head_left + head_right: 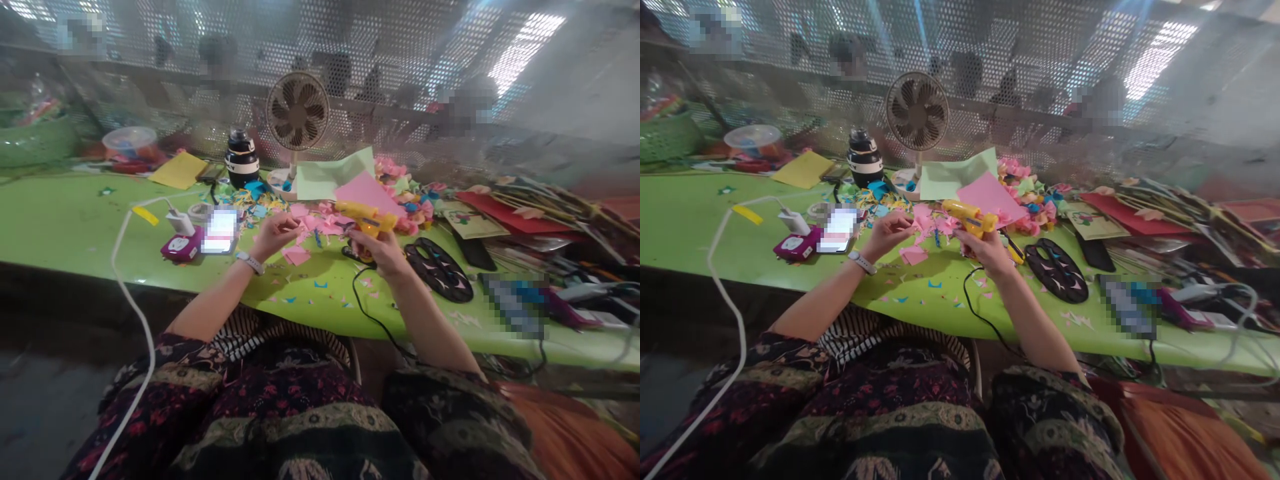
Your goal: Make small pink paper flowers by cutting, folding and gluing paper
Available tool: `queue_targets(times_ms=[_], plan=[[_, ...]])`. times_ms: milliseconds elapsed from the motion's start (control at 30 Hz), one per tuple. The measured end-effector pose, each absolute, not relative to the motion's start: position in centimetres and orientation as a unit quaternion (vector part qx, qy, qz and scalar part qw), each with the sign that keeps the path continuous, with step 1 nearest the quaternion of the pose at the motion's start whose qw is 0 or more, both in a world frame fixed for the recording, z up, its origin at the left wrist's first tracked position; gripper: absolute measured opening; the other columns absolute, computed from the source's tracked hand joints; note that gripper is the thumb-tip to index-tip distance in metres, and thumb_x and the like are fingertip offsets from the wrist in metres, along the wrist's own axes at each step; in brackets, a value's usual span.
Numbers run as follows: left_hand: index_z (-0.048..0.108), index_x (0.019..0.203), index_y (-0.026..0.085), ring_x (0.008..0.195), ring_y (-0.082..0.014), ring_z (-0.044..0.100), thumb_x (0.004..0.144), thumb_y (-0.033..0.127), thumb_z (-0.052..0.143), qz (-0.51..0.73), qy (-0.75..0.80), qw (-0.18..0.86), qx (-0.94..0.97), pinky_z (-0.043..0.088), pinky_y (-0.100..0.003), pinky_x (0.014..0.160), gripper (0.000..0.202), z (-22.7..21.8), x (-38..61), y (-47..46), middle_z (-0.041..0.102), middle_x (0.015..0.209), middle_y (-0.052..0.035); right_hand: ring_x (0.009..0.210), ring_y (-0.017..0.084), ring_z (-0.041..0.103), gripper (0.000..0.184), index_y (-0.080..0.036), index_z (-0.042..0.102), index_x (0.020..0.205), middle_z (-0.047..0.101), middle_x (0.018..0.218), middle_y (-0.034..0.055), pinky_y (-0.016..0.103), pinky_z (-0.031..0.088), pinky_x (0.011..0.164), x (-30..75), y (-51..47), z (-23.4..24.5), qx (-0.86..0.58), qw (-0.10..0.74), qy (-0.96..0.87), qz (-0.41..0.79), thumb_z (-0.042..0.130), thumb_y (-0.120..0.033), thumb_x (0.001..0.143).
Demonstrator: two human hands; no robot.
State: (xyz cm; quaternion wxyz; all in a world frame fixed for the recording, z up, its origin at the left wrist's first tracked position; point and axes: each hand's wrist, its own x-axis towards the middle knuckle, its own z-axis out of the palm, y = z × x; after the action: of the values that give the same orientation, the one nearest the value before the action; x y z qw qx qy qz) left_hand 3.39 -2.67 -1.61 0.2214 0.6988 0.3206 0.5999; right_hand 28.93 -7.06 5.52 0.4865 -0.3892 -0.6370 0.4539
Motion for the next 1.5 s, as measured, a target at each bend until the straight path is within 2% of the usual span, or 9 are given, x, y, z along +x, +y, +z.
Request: queue_targets(times_ms=[100, 233, 400, 500, 633, 800, 967, 1300, 1500], plan=[[0.062, 0.07, 0.017, 0.076, -0.0137, 0.067, 0.082, 0.031, 0.077, 0.605, 0.312, 0.199, 0.705, 0.06, -0.025, 0.063, 0.024, -1.9, 3.3, -2.5, 0.068, 0.08, -0.0048, 0.048, 0.008, 0.045, 0.038, -0.022, 0.064, 0.081, 0.057, 0.065, -0.0026, 0.025, 0.041, 0.043, 26.9, -6.5, 4.8, -0.362, 0.47, -0.648, 0.478, 0.087, -0.048, 0.067], [0.061, 0.079, 0.016, 0.074, -0.0112, 0.067, 0.081, 0.031, 0.081, 0.604, 0.313, 0.185, 0.709, 0.062, -0.025, 0.069, 0.025, -2.1, 3.3, -2.3, 0.067, 0.083, -0.0029, 0.049, 0.009, 0.042, 0.037, -0.023, 0.064, 0.086, 0.057, 0.069, -0.0015, 0.026, 0.042, 0.044, 25.9, -6.6, 3.4, -0.345, 0.456, -0.665, 0.481, 0.084, -0.05, 0.072], [0.068, 0.09, 0.016, 0.078, -0.011, 0.069, 0.087, 0.027, 0.076, 0.602, 0.305, 0.131, 0.726, 0.064, -0.025, 0.071, 0.014, -2.1, 3.4, -2.4, 0.069, 0.091, -0.0043, 0.056, 0.012, 0.048, 0.042, -0.024, 0.062, 0.089, 0.058, 0.071, 0.0004, 0.027, 0.045, 0.047, 25.9, -6.9, 2.7, -0.332, 0.449, -0.674, 0.484, 0.084, -0.056, 0.072], [0.07, 0.087, 0.016, 0.081, -0.0122, 0.069, 0.088, 0.026, 0.075, 0.602, 0.3, 0.085, 0.735, 0.063, -0.025, 0.068, 0.011, -1.8, 3.3, -2.6, 0.07, 0.091, -0.006, 0.058, 0.013, 0.05, 0.045, -0.023, 0.061, 0.088, 0.059, 0.07, 0.0008, 0.027, 0.046, 0.047, 25.8, -6.9, 2.5, -0.334, 0.458, -0.671, 0.478, 0.084, -0.059, 0.072], [0.066, 0.078, 0.018, 0.079, -0.0134, 0.066, 0.085, 0.028, 0.079, 0.594, 0.302, 0.031, 0.745, 0.058, -0.025, 0.063, 0.018, -1.4, 3.1, -2.7, 0.069, 0.085, -0.0057, 0.057, 0.013, 0.051, 0.047, -0.022, 0.062, 0.089, 0.059, 0.069, 0.0005, 0.027, 0.048, 0.048, 25.6, -6.8, 2.2, -0.336, 0.46, -0.669, 0.477, 0.083, -0.06, 0.071], [0.06, 0.074, 0.019, 0.077, -0.015, 0.063, 0.085, 0.03, 0.079, 0.593, 0.304, -0.001, 0.746, 0.053, -0.029, 0.062, 0.024, -1.5, 3.2, -2.6, 0.068, 0.081, -0.0043, 0.073, 0.02, 0.064, 0.045, -0.023, 0.065, 0.092, 0.067, 0.079, 0.0055, 0.029, 0.054, 0.053, 25.5, -6.8, 1.8, -0.338, 0.462, -0.675, 0.465, 0.082, -0.059, 0.072], [0.06, 0.075, 0.02, 0.077, -0.0158, 0.063, 0.085, 0.03, 0.079, 0.6, 0.307, -0.022, 0.739, 0.052, -0.03, 0.064, 0.024, -1.8, 3.2, -2.4, 0.068, 0.083, -0.0042, 0.083, 0.025, 0.068, 0.041, -0.022, 0.066, 0.09, 0.068, 0.083, 0.0078, 0.033, 0.058, 0.059, 25.5, -6.8, 1.5, -0.35, 0.453, -0.681, 0.457, 0.082, -0.056, 0.073], [0.062, 0.081, 0.019, 0.079, -0.0151, 0.064, 0.088, 0.029, 0.075, 0.585, 0.296, -0.047, 0.754, 0.054, -0.028, 0.064, 0.018, -1.5, 3.4, -2.8, 0.067, 0.084, -0.0046, 0.071, 0.02, 0.06, 0.042, -0.017, 0.067, 0.092, 0.062, 0.078, 0.0051, 0.03, 0.049, 0.055, 25.4, -6.9, 1.1, -0.378, 0.449, -0.692, 0.42, 0.08, -0.053, 0.074], [0.061, 0.078, 0.021, 0.078, -0.0154, 0.065, 0.089, 0.031, 0.073, 0.586, 0.299, -0.056, 0.751, 0.057, -0.033, 0.072, 0.02, -1.3, 3.5, -3.0, 0.068, 0.084, -0.0033, 0.07, 0.018, 0.058, 0.04, -0.018, 0.068, 0.088, 0.063, 0.08, 0.0051, 0.032, 0.05, 0.06, 25.5, -6.5, 0.4, -0.376, 0.458, -0.7, 0.399, 0.079, -0.054, 0.076]])
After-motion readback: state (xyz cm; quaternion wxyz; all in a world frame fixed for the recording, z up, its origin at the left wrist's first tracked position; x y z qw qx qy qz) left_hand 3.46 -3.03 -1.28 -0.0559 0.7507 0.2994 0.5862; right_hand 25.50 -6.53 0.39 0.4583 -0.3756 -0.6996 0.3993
